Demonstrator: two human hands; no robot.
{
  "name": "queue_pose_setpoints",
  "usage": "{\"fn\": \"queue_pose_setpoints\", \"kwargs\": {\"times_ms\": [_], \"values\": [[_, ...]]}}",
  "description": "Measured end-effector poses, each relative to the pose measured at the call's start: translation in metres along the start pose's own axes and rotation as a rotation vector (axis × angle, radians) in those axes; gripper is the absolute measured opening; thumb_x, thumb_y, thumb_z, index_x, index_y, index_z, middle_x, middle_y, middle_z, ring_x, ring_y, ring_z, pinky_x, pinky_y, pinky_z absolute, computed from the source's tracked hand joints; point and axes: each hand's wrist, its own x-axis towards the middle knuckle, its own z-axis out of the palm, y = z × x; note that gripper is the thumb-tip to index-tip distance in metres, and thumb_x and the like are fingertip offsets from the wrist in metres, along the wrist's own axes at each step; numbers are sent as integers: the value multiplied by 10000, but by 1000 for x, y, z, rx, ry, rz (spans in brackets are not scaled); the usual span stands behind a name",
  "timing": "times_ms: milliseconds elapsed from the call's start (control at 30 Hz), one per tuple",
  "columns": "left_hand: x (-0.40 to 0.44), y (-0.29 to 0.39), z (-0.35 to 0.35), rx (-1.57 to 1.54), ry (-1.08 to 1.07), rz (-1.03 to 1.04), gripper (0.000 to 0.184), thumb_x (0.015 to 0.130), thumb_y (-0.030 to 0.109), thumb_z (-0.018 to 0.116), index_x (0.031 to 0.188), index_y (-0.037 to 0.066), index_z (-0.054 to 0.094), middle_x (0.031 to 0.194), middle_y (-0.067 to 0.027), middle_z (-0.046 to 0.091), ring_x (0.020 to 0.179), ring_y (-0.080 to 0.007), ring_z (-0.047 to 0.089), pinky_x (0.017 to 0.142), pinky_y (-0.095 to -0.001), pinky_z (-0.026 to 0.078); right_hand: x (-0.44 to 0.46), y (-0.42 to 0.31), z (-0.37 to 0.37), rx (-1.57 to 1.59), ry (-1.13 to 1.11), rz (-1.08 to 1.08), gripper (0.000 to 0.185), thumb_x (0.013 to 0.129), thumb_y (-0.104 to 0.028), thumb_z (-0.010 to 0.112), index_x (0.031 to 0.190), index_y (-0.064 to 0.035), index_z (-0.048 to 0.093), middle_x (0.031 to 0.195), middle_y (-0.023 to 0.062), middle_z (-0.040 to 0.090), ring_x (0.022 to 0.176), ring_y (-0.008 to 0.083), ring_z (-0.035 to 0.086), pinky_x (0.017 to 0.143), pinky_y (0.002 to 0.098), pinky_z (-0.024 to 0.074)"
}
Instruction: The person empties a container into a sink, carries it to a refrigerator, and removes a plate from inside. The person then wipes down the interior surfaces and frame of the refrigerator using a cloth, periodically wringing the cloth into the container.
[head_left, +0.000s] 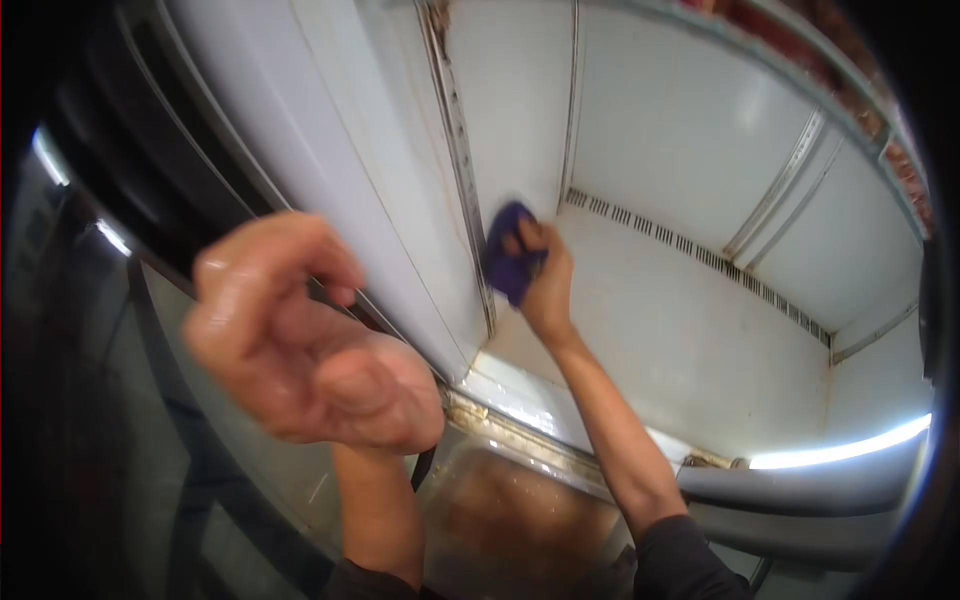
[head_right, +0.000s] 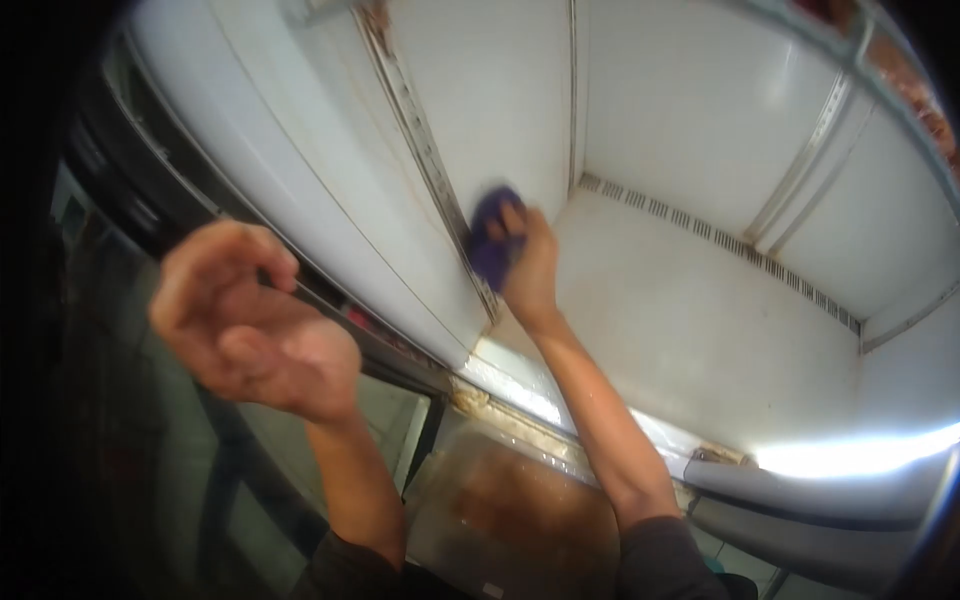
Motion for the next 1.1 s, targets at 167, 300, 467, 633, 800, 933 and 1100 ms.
{"fn": "queue_pose_setpoints", "kwargs": {"times_ms": [167,300,467,633,800,933,1100], "values": [[6,-4,3,54,31,87,566,1035,440,383,1111,-112,485,938,-233,627,617,-165,534,523,-225,412,27,-21,15,-767,22,-585,214,891,6,616,1092,56,669,1001,246,628,866,392,637,767,371,525],[5,-9,2,-4,17,116,498,1024,389,404,1099,-96,491,915,-220,628,616,-158,528,525,-227,398,-20,96,-68,-1004,-7,-246,208,874,-99,640,1017,44,692,931,290,651,886,470,637,813,483,518],[2,-13,7,-105,1,166,348,967,252,457,1082,-72,510,892,-178,618,642,-143,519,540,-226,381,-42,85,-66,-1038,-39,-76,206,870,-134,677,987,35,695,903,267,679,799,377,686,729,384,529],[-57,4,50,-1,-331,-16,167,842,45,567,978,-37,616,859,-124,615,704,-228,600,640,-317,472,-51,79,-63,-740,12,-152,245,889,-153,648,1017,54,676,1018,272,685,951,413,674,840,440,523],[-201,-31,75,316,-1305,-243,499,839,90,615,1328,30,536,1386,-285,427,1263,-459,436,1047,-509,408,-41,49,-89,29,-188,448,291,968,-139,558,1186,39,633,1052,118,706,941,219,664,805,333,519],[-243,-59,80,589,-1452,172,563,902,199,559,1425,32,431,1481,-257,365,1438,-406,284,1197,-483,223,-47,35,-98,179,-86,579,366,999,-68,519,1334,79,523,1187,148,640,1099,219,608,948,337,512],[-247,-70,105,850,-1299,951,435,894,229,525,1256,6,615,1373,-160,496,1307,-328,423,1114,-410,310,-62,-34,-84,-812,-111,376,544,914,-195,626,1366,73,485,1223,243,634,1043,302,669,891,368,539]]}}
